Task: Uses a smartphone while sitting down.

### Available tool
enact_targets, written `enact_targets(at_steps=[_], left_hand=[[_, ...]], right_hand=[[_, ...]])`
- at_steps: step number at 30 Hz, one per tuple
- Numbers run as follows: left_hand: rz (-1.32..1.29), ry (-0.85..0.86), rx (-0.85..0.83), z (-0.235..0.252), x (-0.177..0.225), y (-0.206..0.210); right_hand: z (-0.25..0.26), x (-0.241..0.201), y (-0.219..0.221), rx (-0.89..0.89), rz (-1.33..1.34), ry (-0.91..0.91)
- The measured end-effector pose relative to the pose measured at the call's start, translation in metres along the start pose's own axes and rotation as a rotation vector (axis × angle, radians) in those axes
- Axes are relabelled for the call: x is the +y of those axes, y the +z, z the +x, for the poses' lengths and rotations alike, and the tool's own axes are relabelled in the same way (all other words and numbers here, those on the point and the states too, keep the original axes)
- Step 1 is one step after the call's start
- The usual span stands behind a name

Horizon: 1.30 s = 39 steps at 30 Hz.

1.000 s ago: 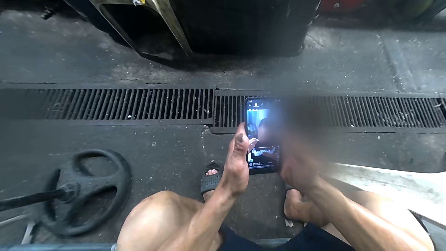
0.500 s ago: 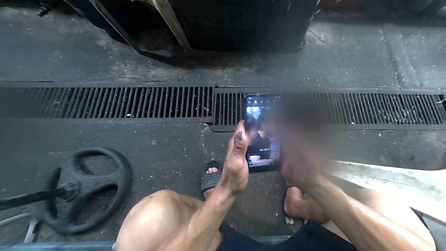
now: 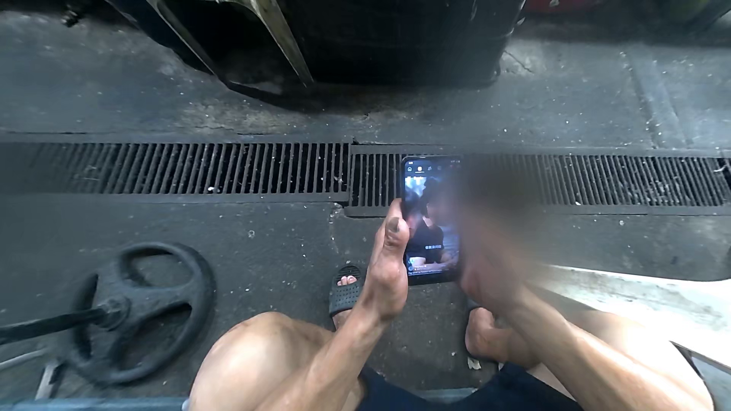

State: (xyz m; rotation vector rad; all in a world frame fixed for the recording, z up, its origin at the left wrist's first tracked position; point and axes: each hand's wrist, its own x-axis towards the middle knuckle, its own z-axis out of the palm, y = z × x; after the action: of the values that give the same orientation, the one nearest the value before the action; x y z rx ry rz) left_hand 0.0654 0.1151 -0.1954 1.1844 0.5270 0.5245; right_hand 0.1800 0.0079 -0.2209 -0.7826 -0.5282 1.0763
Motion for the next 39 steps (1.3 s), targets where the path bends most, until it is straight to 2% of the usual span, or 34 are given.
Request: enact_targets(at_steps=[39], left_hand=[[-0.004, 0.019, 0.013, -0.0004, -0.0011, -0.0009]], right_hand=[[-0.0006, 0.0001, 0.0042, 0.007, 0.04, -0.023]])
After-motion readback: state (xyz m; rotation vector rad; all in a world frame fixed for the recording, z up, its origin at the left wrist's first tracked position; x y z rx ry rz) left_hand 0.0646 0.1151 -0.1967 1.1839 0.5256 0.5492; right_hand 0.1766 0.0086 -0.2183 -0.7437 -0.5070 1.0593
